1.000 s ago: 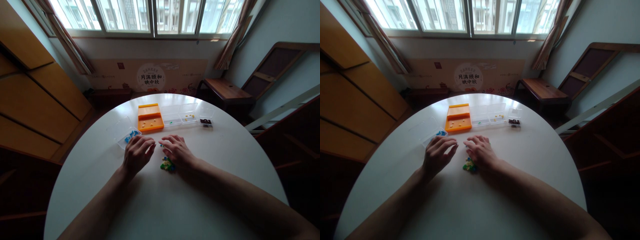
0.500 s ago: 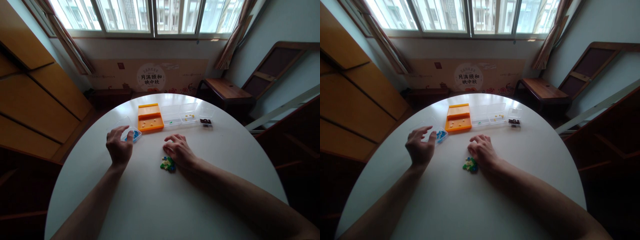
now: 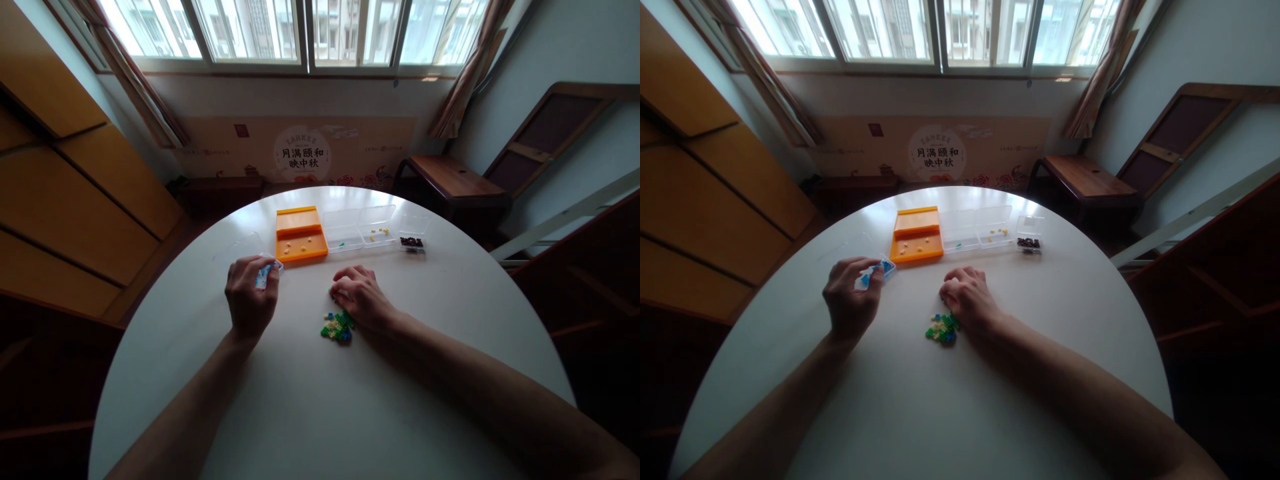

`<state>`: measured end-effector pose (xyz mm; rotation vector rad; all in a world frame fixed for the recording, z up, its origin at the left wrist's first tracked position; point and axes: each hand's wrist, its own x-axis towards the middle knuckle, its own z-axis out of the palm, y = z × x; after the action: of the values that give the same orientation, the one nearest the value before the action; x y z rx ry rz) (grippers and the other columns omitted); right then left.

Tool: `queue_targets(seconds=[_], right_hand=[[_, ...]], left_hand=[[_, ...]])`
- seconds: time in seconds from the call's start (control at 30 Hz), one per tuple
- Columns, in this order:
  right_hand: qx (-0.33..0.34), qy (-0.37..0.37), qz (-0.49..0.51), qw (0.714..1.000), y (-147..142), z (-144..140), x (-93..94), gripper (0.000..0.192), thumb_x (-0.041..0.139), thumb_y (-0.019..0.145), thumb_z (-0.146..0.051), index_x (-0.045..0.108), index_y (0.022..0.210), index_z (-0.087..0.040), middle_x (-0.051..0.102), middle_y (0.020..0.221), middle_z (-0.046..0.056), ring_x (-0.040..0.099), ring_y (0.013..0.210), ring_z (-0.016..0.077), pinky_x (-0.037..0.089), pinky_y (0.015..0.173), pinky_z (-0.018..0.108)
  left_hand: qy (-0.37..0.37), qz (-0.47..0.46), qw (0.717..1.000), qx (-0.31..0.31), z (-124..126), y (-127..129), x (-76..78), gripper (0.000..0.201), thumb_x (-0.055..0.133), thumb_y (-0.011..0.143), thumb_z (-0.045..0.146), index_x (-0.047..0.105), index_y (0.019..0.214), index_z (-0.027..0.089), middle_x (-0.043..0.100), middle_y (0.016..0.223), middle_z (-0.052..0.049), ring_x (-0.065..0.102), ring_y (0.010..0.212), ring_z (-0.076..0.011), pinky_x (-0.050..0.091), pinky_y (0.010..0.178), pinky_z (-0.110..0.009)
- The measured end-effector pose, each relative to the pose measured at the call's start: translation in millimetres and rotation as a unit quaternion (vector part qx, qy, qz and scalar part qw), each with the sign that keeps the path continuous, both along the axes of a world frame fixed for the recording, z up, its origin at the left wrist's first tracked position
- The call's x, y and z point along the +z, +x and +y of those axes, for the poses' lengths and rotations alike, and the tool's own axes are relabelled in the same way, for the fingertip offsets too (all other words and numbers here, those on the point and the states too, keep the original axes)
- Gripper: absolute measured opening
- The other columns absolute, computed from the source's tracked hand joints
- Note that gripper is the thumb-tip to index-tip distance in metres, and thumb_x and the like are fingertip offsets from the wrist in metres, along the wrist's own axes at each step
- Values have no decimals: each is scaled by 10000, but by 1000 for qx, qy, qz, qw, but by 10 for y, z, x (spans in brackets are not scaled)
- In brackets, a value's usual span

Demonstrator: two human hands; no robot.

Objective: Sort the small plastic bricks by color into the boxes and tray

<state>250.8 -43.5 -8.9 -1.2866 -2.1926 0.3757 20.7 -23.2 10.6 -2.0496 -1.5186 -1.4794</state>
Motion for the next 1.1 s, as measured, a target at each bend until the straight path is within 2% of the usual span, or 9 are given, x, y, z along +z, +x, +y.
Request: queue_targets(seconds=[0.27, 0.37, 0.53, 0.67, 0.9, 1.1], right_hand=[[11, -5, 6, 1000, 9, 2, 2, 74, 635, 853, -160, 687, 822, -203, 651, 1028, 61, 520, 1008, 230, 321, 919, 429], [7, -1, 33, 999, -4, 10, 5, 77, 618, 871, -168, 671, 832, -208, 652, 1013, 58, 520, 1004, 227, 329, 911, 417], [-4, -24, 94, 995, -37, 32, 13, 93, 582, 886, -162, 654, 864, -217, 641, 1017, 50, 529, 1008, 221, 344, 937, 418], [10, -24, 126, 992, -67, 15, 32, 88, 570, 895, -184, 649, 872, -215, 635, 1003, 49, 533, 1000, 216, 356, 931, 409], [55, -16, 149, 987, -121, -35, 50, 94, 567, 913, -246, 636, 862, -208, 639, 968, 39, 540, 968, 205, 374, 904, 396], [47, -6, 170, 984, -128, -41, 64, 84, 579, 901, -215, 650, 855, -216, 643, 940, 36, 554, 945, 196, 391, 869, 374]], left_hand=[[22, 22, 999, -20, -26, 43, 11, 95, 588, 845, 240, 657, 872, 180, 651, 884, -52, 595, 856, -197, 490, 820, -341], [46, 70, 994, -73, -51, 77, 10, 63, 604, 833, 202, 646, 878, 190, 654, 868, -42, 592, 827, -186, 493, 804, -335], [58, 176, 967, -176, -138, 172, 19, 75, 637, 817, 169, 627, 885, 199, 662, 840, -32, 572, 786, -175, 470, 755, -321], [52, 227, 946, -224, -192, 231, 33, 40, 633, 841, 208, 624, 881, 208, 666, 825, -23, 560, 778, -166, 437, 736, -312], [59, 220, 943, -241, -197, 241, 36, 46, 644, 837, 176, 614, 847, 209, 676, 808, -2, 561, 762, -153, 423, 718, -307], [47, 189, 951, -242, -189, 239, 28, 54, 658, 822, 165, 629, 833, 209, 673, 786, -3, 563, 752, -156, 447, 717, -306]])
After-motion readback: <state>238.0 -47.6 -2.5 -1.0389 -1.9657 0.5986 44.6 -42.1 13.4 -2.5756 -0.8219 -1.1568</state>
